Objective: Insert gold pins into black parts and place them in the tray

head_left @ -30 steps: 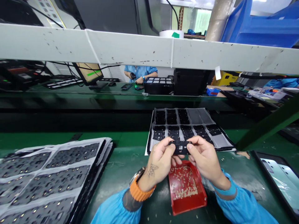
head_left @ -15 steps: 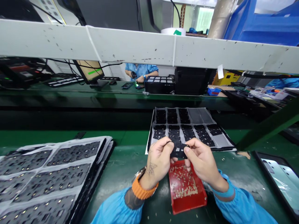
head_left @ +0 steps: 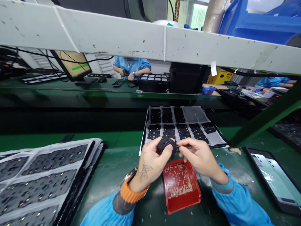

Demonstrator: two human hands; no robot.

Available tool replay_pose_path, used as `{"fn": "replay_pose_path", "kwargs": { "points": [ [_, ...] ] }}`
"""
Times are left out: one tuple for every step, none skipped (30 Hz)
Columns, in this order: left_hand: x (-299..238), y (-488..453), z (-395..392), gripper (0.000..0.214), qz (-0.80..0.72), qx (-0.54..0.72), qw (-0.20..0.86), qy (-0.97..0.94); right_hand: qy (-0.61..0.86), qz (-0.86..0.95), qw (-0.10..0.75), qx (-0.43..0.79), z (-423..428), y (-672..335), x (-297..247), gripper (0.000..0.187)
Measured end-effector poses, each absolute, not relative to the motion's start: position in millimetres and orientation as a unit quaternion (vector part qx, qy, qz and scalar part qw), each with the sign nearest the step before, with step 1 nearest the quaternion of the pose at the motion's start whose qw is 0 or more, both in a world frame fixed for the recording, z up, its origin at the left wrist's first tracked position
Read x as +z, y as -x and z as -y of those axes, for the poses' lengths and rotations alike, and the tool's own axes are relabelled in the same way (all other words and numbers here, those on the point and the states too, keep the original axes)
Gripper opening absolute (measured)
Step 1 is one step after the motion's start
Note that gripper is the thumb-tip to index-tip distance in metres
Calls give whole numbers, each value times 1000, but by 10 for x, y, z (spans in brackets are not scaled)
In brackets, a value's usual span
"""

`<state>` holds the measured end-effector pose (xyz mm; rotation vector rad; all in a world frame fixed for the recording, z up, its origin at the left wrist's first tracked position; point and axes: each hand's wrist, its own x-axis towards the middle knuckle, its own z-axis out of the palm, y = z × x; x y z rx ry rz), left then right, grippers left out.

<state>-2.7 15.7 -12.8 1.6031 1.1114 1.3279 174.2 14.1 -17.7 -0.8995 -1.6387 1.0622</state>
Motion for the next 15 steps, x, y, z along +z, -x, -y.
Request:
{"fn": "replay_pose_path", "kwargs": {
  "points": [
    [-112, 36, -156, 18, -441, 511, 373, -636, 379, 690, 458, 413, -137, -1758, -161, 18],
    [-102, 42, -155, 19, -446, 502, 365, -645, 388, 708, 441, 393, -133, -1769, -143, 19],
    [-97, 45, -154, 22, -451, 494, 356, -653, 394, 724, 425, 373, -129, -1775, -124, 20],
    [-99, 45, -153, 24, -454, 487, 345, -661, 399, 739, 411, 355, -126, -1779, -105, 20],
    [-105, 43, -153, 27, -456, 481, 334, -670, 400, 752, 400, 338, -124, -1780, -88, 21],
    [-114, 40, -153, 29, -457, 476, 324, -678, 397, 765, 393, 321, -124, -1781, -75, 21],
    [-125, 35, -154, 30, -457, 471, 316, -685, 393, 776, 389, 304, -127, -1780, -67, 21],
    [-135, 29, -155, 31, -457, 467, 306, -693, 387, 787, 385, 289, -131, -1780, -67, 20],
    [-144, 22, -156, 32, -458, 461, 294, -701, 381, 796, 381, 277, -138, -1781, -73, 20],
    [-151, 14, -156, 32, -459, 456, 281, -709, 377, 802, 377, 269, -146, -1781, -86, 18],
    [-156, 4, -156, 33, -461, 451, 265, -717, 374, 808, 373, 262, -155, -1782, -105, 17],
    [-160, -6, -156, 33, -462, 447, 248, -724, 375, 812, 368, 256, -165, -1783, -128, 15],
    [-164, -16, -156, 33, -463, 445, 233, -730, 377, 815, 362, 251, -176, -1784, -152, 15],
    [-168, -27, -156, 32, -463, 444, 221, -735, 380, 817, 357, 246, -187, -1783, -175, 15],
    [-171, -37, -156, 31, -461, 444, 212, -739, 382, 819, 353, 242, -197, -1782, -195, 16]
  ]
}}
